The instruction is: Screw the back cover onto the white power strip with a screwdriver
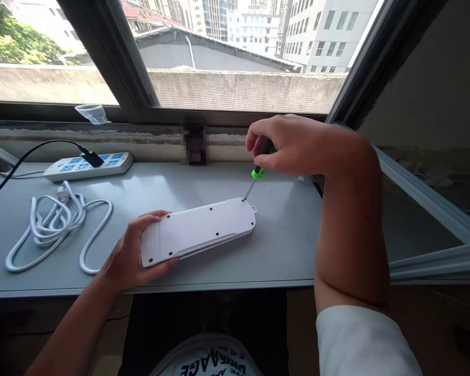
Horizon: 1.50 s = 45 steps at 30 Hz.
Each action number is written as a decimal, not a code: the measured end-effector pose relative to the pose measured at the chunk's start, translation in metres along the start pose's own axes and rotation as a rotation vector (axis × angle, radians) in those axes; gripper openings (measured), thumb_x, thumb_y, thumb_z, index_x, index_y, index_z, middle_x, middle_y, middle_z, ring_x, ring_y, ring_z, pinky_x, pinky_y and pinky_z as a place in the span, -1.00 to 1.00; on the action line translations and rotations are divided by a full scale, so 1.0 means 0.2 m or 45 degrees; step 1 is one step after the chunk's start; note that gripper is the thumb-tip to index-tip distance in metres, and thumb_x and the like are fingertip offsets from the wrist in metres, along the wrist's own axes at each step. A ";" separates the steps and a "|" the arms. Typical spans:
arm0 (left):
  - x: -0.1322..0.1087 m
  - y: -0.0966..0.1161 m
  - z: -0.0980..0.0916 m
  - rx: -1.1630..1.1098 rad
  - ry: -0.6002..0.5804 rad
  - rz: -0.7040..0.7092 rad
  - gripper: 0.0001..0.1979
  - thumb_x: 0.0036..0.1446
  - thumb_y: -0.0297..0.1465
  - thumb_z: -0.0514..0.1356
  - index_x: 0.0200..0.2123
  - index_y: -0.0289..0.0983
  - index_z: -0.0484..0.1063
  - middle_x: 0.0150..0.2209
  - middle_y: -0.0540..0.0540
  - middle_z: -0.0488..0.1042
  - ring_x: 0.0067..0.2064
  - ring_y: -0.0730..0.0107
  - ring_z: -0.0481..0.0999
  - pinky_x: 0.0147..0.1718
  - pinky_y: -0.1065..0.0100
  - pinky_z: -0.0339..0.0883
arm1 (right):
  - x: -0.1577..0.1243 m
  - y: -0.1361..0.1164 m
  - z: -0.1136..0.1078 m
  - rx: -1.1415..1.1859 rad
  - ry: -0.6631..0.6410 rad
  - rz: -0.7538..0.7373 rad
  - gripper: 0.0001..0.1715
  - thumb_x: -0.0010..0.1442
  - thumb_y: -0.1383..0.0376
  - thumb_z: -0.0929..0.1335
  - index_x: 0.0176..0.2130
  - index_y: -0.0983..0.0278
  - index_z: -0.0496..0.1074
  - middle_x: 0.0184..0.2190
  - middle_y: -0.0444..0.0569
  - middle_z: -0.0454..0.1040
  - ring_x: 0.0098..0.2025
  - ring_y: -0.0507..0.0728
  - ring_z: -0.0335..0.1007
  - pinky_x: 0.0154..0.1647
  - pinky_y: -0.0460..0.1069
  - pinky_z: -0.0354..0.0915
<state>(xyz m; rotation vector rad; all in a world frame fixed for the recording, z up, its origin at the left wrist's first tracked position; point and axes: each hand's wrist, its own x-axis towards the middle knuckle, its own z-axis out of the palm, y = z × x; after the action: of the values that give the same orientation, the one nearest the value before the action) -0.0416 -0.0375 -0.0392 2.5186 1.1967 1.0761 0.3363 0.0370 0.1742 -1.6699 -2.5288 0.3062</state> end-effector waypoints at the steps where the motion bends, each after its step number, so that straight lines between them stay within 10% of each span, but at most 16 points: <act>1: 0.00 0.00 0.00 0.001 -0.002 -0.004 -0.17 0.09 -0.25 0.46 0.31 -0.16 0.11 0.26 -0.38 0.41 0.20 -0.13 0.54 0.09 0.01 0.50 | 0.00 0.00 0.00 0.002 0.001 0.006 -0.58 0.23 0.08 0.41 0.05 0.12 0.55 -0.14 -0.05 0.61 -0.37 0.09 0.40 -0.37 0.05 0.23; 12: 0.00 0.00 0.01 -0.001 0.006 0.013 -0.18 0.12 -0.24 0.45 0.32 -0.18 0.11 0.24 -0.39 0.41 0.20 -0.13 0.54 0.10 -0.03 0.49 | -0.03 0.04 -0.02 0.051 -0.028 -0.020 -0.60 0.26 0.10 0.39 0.07 0.11 0.55 0.03 -0.02 0.62 -0.26 0.14 0.51 -0.29 0.09 0.34; 30: 0.00 0.00 0.00 0.036 0.011 0.007 -0.21 0.13 -0.21 0.44 0.30 -0.18 0.11 0.23 -0.41 0.42 0.16 -0.13 0.57 0.05 -0.01 0.52 | 0.03 -0.05 0.03 0.051 -0.191 -0.110 -0.54 0.36 -0.10 0.30 -0.25 0.16 0.57 -0.29 -0.08 0.60 -0.36 0.09 0.50 -0.36 0.04 0.31; 37: 0.02 0.02 -0.01 0.059 -0.013 0.005 -0.21 0.14 -0.21 0.44 0.29 -0.19 0.09 0.22 -0.42 0.42 0.15 -0.14 0.57 0.04 -0.04 0.53 | -0.02 -0.05 0.04 0.003 -0.237 -0.213 -0.53 0.18 0.10 0.41 0.09 0.04 0.50 0.11 -0.11 0.59 -0.12 0.15 0.54 -0.26 0.04 0.36; 45: 0.01 0.02 0.00 0.067 0.017 -0.011 -0.21 0.14 -0.18 0.43 0.29 -0.18 0.10 0.22 -0.41 0.43 0.13 -0.14 0.59 0.01 -0.01 0.53 | -0.02 -0.10 0.05 0.028 -0.201 -0.104 -0.58 0.30 0.11 0.35 0.12 0.10 0.47 0.07 0.01 0.58 -0.25 0.15 0.58 -0.31 0.04 0.35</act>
<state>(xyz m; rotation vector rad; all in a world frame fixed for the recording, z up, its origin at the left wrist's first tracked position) -0.0376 -0.0394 -0.0362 2.5465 1.2542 1.0745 0.3174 0.0244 0.1691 -1.5881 -2.6860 0.4748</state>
